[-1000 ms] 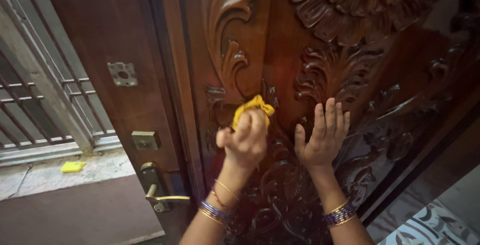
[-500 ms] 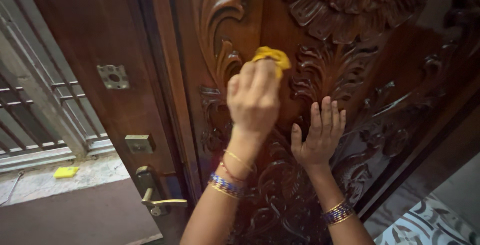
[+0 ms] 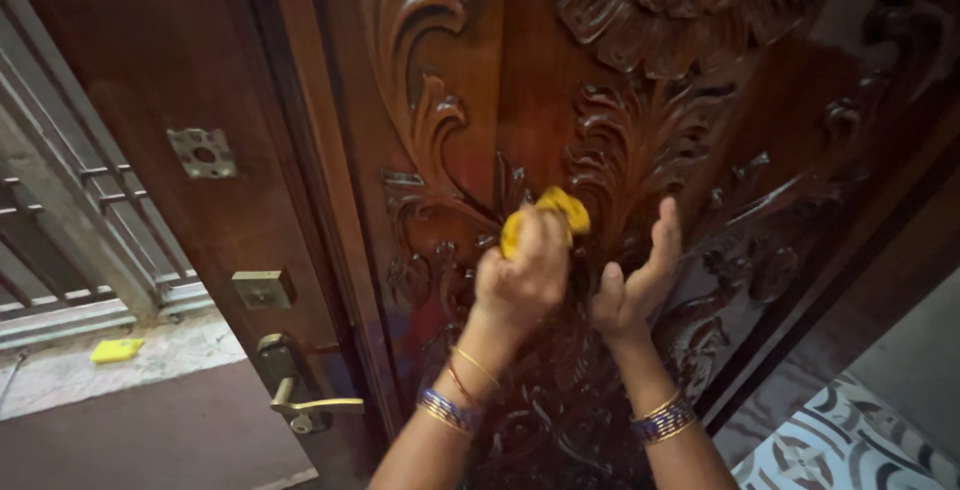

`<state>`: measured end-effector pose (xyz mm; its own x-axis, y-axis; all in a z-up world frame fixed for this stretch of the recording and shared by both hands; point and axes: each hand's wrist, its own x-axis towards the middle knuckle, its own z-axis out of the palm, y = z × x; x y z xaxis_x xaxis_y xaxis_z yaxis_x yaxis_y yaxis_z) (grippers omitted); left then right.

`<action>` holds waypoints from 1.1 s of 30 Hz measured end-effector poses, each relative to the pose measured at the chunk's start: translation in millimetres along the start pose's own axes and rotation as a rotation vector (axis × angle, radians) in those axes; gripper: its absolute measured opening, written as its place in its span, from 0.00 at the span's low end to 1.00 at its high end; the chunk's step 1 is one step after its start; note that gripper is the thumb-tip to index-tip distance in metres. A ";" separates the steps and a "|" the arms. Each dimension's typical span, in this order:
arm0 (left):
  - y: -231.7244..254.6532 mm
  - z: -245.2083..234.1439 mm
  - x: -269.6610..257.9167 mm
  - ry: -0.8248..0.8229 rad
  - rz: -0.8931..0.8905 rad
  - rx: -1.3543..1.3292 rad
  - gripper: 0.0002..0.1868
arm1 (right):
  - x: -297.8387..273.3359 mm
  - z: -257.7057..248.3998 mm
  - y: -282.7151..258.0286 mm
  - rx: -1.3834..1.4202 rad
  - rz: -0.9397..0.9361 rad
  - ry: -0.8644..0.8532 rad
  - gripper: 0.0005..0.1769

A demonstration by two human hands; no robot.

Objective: The person wipes a carved wooden door with a yellow cloth, moving methodically across the surface and into the carved details. The person briefly dips the cloth into a small container on a blue bucket before resuming wiping.

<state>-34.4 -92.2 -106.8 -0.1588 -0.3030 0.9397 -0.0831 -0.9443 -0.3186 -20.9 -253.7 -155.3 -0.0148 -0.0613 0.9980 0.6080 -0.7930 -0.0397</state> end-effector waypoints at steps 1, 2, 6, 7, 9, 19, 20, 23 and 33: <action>-7.8 9.9 10.1 0.028 -0.003 0.040 0.11 | 0.5 1.3 0.9 0.002 0.002 0.013 0.33; -11.2 19.9 21.7 0.047 -0.046 0.043 0.09 | 0.9 2.3 1.5 0.005 0.003 0.026 0.33; -6.6 32.3 31.8 0.088 -0.161 -0.021 0.08 | -2.8 2.7 5.1 -0.015 0.027 0.036 0.33; -0.4 28.5 25.0 0.093 -0.170 -0.058 0.09 | -4.9 3.1 6.0 0.067 0.035 0.059 0.34; 18.5 9.0 3.0 0.009 -0.088 -0.007 0.11 | -7.5 5.1 9.0 0.229 0.050 0.109 0.36; 33.1 14.5 -3.2 0.057 -0.271 -0.037 0.05 | -12.3 2.7 12.4 0.369 0.174 0.128 0.33; 32.8 17.7 2.7 0.075 -0.304 -0.030 0.05 | -13.4 3.0 12.2 0.374 0.187 0.130 0.33; 48.6 14.2 13.7 -0.043 -0.365 -0.051 0.07 | -16.8 2.4 12.8 0.441 0.229 0.163 0.33; 62.8 -2.9 16.7 -0.071 -0.200 -0.158 0.10 | -7.2 -11.6 10.9 0.654 0.311 0.158 0.27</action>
<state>-45.2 -156.2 -111.5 -0.0552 -0.1255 0.9905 -0.2594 -0.9562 -0.1357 -23.4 -269.0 -163.5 0.1512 -0.3503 0.9244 0.9506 -0.2050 -0.2332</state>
